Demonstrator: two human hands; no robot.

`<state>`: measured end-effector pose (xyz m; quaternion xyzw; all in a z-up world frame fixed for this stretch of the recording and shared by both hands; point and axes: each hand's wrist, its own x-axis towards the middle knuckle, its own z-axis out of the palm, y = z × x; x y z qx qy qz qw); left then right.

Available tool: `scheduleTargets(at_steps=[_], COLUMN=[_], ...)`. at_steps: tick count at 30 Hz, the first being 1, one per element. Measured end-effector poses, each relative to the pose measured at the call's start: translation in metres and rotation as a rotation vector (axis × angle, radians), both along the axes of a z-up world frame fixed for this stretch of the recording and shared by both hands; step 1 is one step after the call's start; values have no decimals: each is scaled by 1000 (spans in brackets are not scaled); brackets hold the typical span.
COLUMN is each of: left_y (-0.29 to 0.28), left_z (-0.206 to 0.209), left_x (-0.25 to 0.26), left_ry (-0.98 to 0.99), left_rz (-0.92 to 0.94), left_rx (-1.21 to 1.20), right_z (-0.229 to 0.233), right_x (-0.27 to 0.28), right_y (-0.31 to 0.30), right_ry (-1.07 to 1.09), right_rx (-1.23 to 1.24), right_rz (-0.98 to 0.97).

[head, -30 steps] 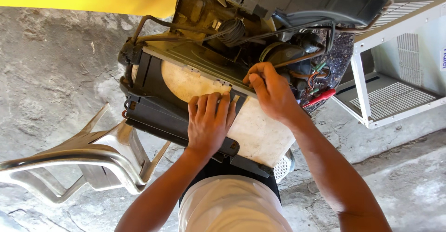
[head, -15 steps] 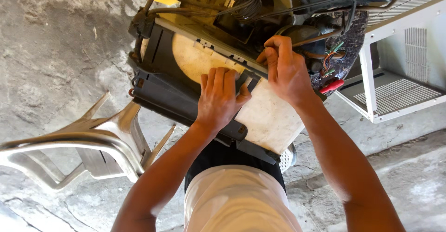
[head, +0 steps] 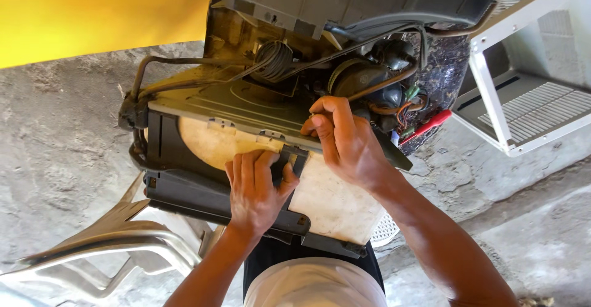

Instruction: The person disassembles and reassembles parts of an air conditioner unit on a table. They remove a plastic cover, use a red screwdriver to loosen screws, detach a metal grille, and then reattach the components.

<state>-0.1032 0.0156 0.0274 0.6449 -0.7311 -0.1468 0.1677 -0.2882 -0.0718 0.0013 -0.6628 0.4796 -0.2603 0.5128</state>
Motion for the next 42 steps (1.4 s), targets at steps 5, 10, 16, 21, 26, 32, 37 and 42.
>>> scheduleTargets(at_steps=[5,10,16,21,26,32,37,42], left_y=[-2,-3,-3,-2,1,2,4,3], left_z=[-7,-11,-9,-11,-11,-9,-13,-14], left_x=[-5,-7,-9,-8,-8,-6,-3,-4], left_ry=[-13,-3,28,54,52,37,12,-1], left_rz=[35,55,75,84,88,69,50,50], left_rx=[-36,-46,-61,-74,-77,-81,-89,-111], right_z=[4,0,-4,0,-4,-19,-22,-23], right_x=[0,1,3,2,0,-2,-7,-6], right_y=[0,2,7,13,10,10,6,3], right_ry=[-35,-97,-110,-60,-104,-194,-190,-198], right_rx=[68,125,194,261,404,726,738,738], right_rz=[-24,-61,-71,-74,-53,-24,31,50])
